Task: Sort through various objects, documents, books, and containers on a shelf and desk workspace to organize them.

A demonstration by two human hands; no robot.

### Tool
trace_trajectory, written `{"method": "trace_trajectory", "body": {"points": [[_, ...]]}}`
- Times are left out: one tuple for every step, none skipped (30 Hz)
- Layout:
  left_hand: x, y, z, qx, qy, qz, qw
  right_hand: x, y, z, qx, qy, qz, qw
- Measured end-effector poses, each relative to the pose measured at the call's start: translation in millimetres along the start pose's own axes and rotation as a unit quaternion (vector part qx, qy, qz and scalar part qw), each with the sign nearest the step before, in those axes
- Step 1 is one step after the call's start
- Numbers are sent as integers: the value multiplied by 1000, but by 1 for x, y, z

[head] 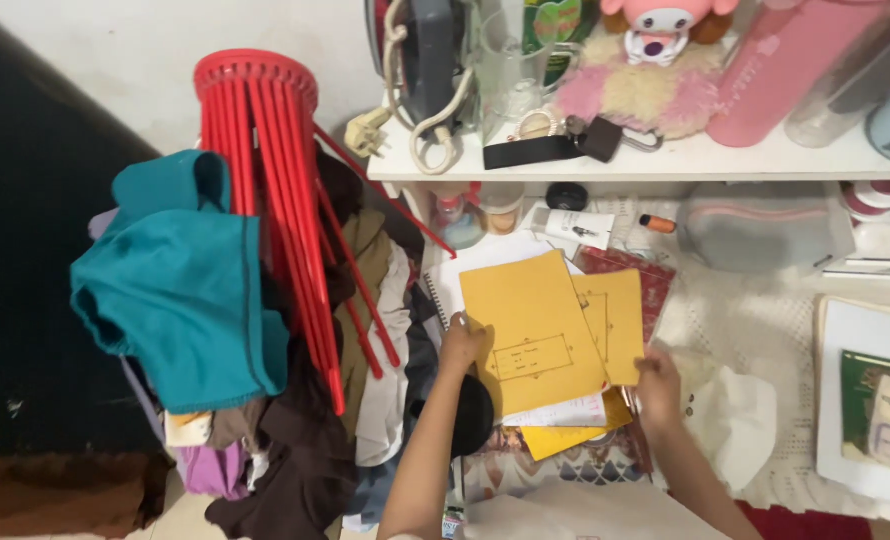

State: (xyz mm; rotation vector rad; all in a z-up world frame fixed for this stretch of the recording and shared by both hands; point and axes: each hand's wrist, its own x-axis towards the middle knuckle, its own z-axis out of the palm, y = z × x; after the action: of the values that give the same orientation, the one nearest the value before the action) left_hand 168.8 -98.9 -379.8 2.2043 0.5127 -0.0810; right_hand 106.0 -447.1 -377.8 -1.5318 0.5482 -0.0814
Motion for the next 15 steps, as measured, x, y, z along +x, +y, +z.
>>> {"method": "trace_trajectory", "body": {"points": [[3, 5, 1, 1, -6, 6, 1000, -5, 16, -3, 2, 8, -1, 1000], [6, 9, 2, 16, -16, 7, 1000, -11, 32, -6, 37, 18, 16, 999], [9, 15, 2, 32, -26, 9, 999, -15, 47, -9, 73, 27, 32, 996], [11, 23, 1, 32, -31, 15, 999, -16, 49, -12, 75, 35, 30, 996], [12, 29, -2, 32, -28, 13, 999, -18, 51, -13, 73, 32, 34, 996], [14, 34, -5, 32, -25, 10, 999, -19, 54, -14, 70, 30, 39, 996], [21, 31, 0, 33, -29, 13, 999, -23, 35, -13, 72, 35, 39, 996], [29, 28, 5, 19, -29, 30, 999, -28, 17, -12, 90, 27, 112, 989], [36, 25, 9, 4, -30, 46, 999, -32, -1, -11, 108, 18, 184, 977], [37, 28, 11, 4, -32, 48, 998, -30, -9, -13, 110, 21, 183, 977], [39, 31, 12, -33, -39, 74, 996, -28, -18, -14, 41, -27, 231, 972], [41, 34, 13, -70, -46, 100, 991, -25, -28, -15, -29, -74, 277, 958], [44, 37, 14, -69, -49, 101, 991, -27, -30, -17, -28, -71, 278, 958], [47, 41, 16, -119, -47, 108, 986, -29, -32, -18, -7, -75, 261, 962], [48, 42, 17, -168, -45, 112, 978, -31, -33, -20, 12, -80, 246, 966]]}}
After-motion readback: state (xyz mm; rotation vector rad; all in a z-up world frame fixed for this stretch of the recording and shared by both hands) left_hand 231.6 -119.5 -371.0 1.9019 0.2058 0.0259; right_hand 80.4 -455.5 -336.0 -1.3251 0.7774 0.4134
